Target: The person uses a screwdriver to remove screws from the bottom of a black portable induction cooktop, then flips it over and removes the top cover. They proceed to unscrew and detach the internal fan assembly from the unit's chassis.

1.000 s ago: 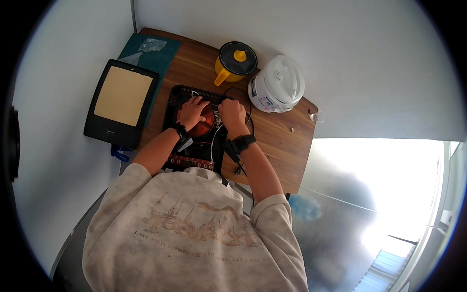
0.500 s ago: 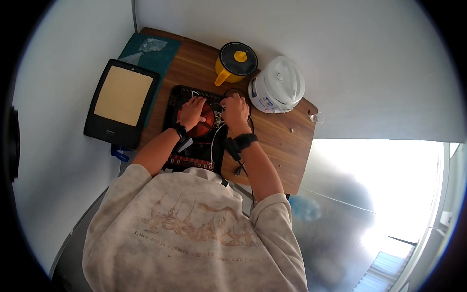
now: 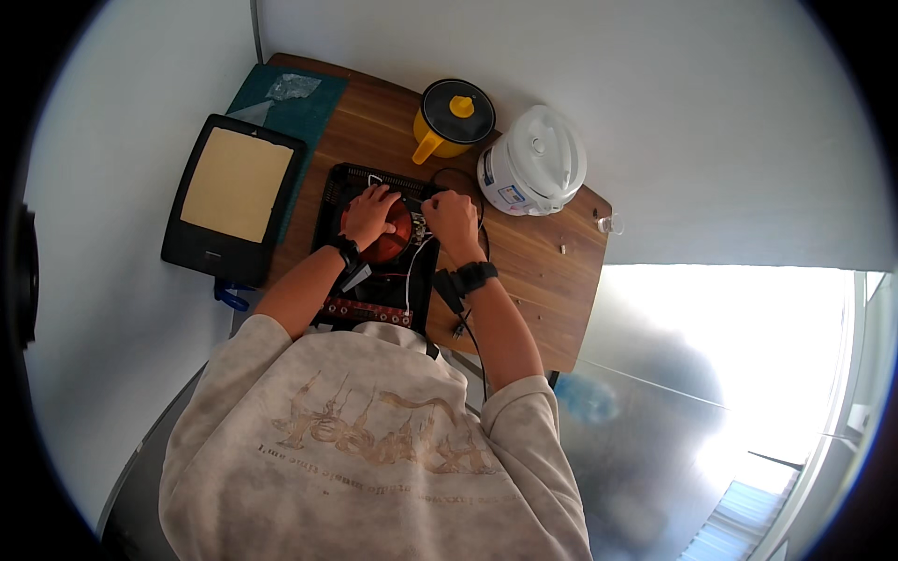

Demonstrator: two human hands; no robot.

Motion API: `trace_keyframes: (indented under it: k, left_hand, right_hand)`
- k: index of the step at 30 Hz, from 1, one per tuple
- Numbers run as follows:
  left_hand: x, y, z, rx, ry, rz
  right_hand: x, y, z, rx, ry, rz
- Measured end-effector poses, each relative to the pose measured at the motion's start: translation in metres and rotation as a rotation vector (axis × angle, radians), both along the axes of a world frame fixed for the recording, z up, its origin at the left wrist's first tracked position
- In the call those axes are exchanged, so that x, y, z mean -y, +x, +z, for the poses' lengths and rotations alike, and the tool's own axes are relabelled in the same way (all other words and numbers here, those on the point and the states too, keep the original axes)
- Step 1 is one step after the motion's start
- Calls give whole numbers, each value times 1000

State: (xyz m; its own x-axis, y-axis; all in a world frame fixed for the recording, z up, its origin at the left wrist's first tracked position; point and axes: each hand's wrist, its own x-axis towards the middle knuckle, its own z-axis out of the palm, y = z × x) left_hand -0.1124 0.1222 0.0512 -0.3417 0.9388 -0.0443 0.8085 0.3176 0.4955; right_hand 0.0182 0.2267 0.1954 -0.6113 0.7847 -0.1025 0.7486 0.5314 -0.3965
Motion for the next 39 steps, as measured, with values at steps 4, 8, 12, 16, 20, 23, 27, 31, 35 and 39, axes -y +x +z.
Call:
trace_keyframes:
  k: [4, 8, 12, 16, 20, 23, 27, 31, 35, 39]
  left_hand:
    - [0, 0, 1, 9, -4, 0]
    - [1, 0, 3, 21, -15, -4]
    - [1, -1, 2, 31, -11, -7]
    - [0, 0, 5, 34, -19, -7]
    - [0, -1, 1, 34, -14, -3]
    - [0, 0, 3, 29, -11, -1]
    - [1, 0, 3, 22, -13, 3]
    - [0, 1, 2, 15, -12, -2]
    - [0, 0, 1, 31, -37, -3]
    - [-1, -1, 1, 57, -65, -11]
  right_hand:
    - [0, -1, -3, -3, 5, 3]
    - [-1, -1, -3, 3, 15, 7]
    - [-1, 0, -6, -1, 22, 16]
    - [0, 1, -6, 10, 23, 5]
    - [0, 0, -6, 17, 18, 15]
    - [-1, 2, -11, 23, 14, 13]
    - [-2, 1, -13, 27, 8, 46]
    - [-12, -3, -23, 69, 69, 143]
    - [-8, -15, -14, 241, 139, 202]
    - [-3, -21, -13, 306, 295, 238]
